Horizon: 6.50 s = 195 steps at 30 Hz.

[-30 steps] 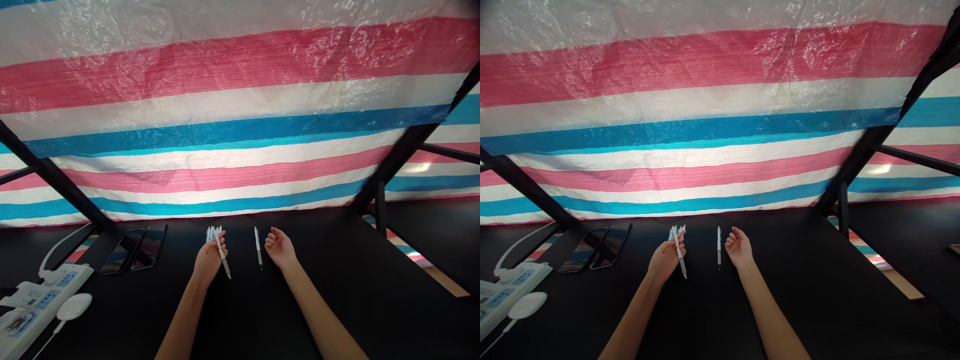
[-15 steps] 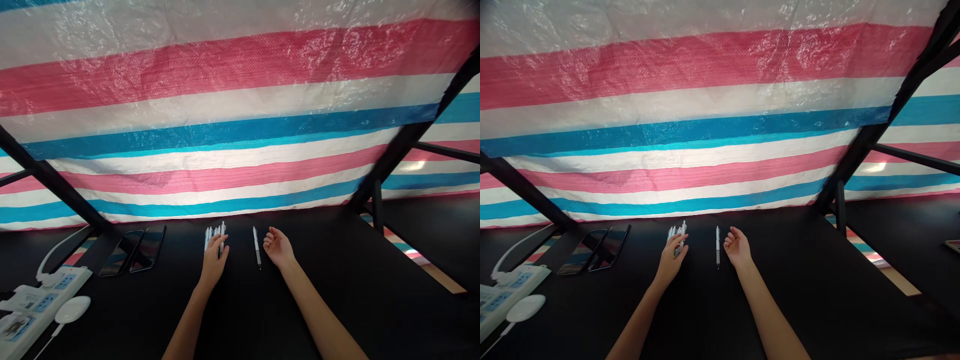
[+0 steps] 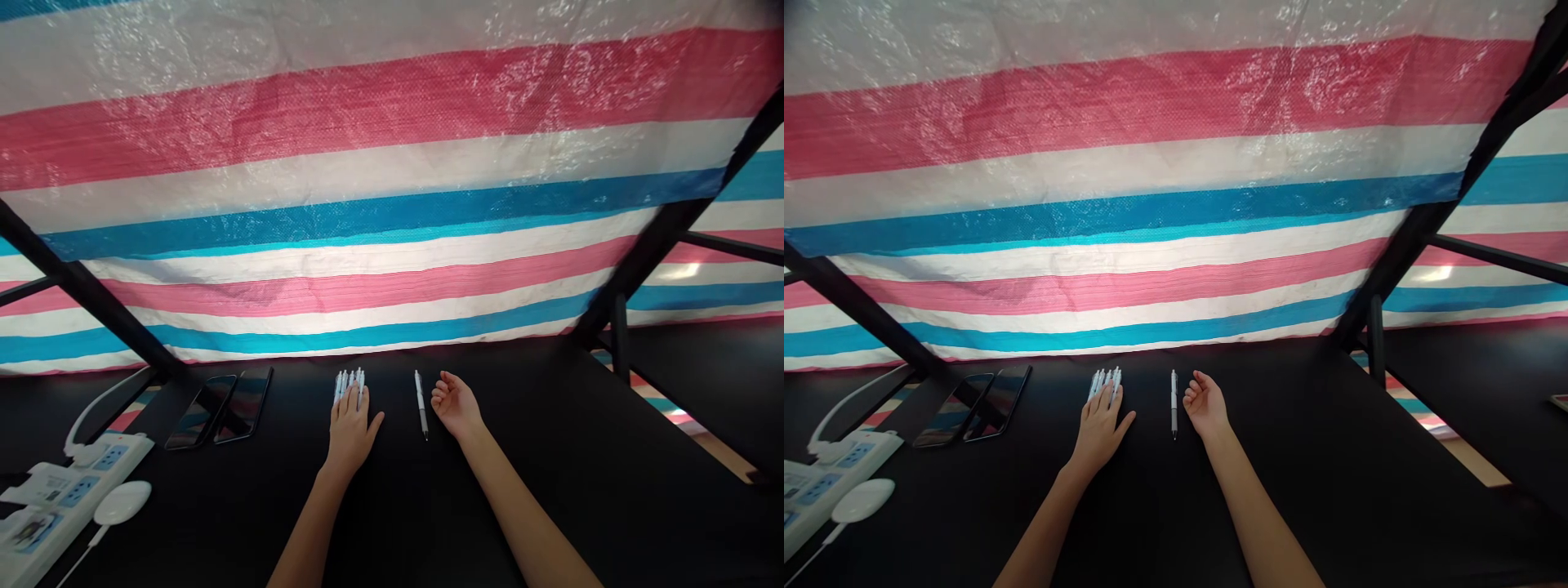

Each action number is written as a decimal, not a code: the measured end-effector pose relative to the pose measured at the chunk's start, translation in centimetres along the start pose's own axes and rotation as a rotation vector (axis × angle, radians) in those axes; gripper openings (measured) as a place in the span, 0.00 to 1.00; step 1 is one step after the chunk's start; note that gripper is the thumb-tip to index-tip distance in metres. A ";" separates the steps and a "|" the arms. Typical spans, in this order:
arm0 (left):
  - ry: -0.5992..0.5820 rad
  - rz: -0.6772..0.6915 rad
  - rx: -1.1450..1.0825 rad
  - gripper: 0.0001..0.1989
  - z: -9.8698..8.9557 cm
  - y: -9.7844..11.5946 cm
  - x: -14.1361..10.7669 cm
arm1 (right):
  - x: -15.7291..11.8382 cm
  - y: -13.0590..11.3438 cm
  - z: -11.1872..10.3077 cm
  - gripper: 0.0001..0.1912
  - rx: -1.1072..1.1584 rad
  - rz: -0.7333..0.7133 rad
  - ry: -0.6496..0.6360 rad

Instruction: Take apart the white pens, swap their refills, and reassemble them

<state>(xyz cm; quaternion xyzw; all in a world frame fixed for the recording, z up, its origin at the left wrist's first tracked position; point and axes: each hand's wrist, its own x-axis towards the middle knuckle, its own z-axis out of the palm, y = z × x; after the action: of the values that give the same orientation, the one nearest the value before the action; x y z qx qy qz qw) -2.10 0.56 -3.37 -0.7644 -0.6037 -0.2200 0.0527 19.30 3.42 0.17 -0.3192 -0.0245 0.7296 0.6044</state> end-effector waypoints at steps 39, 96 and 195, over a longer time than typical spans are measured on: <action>-0.004 -0.005 -0.630 0.25 -3.7 1.7 0.7 | -2.6 1.7 1.8 0.12 -0.931 -0.054 -0.568; -0.002 -0.466 -1.085 0.20 -4.0 0.1 1.9 | -3.0 3.0 1.6 0.16 -1.568 -0.795 -0.660; -0.169 -0.429 -1.545 0.12 -4.5 2.4 1.5 | -2.7 4.5 1.9 0.18 -0.968 -0.052 -0.635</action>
<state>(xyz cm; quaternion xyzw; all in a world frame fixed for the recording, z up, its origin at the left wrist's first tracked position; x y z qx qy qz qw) -0.79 -0.31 1.69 -0.4666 -0.4165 -0.5221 -0.5798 14.64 0.40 0.94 -0.3239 -0.5433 0.6802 0.3705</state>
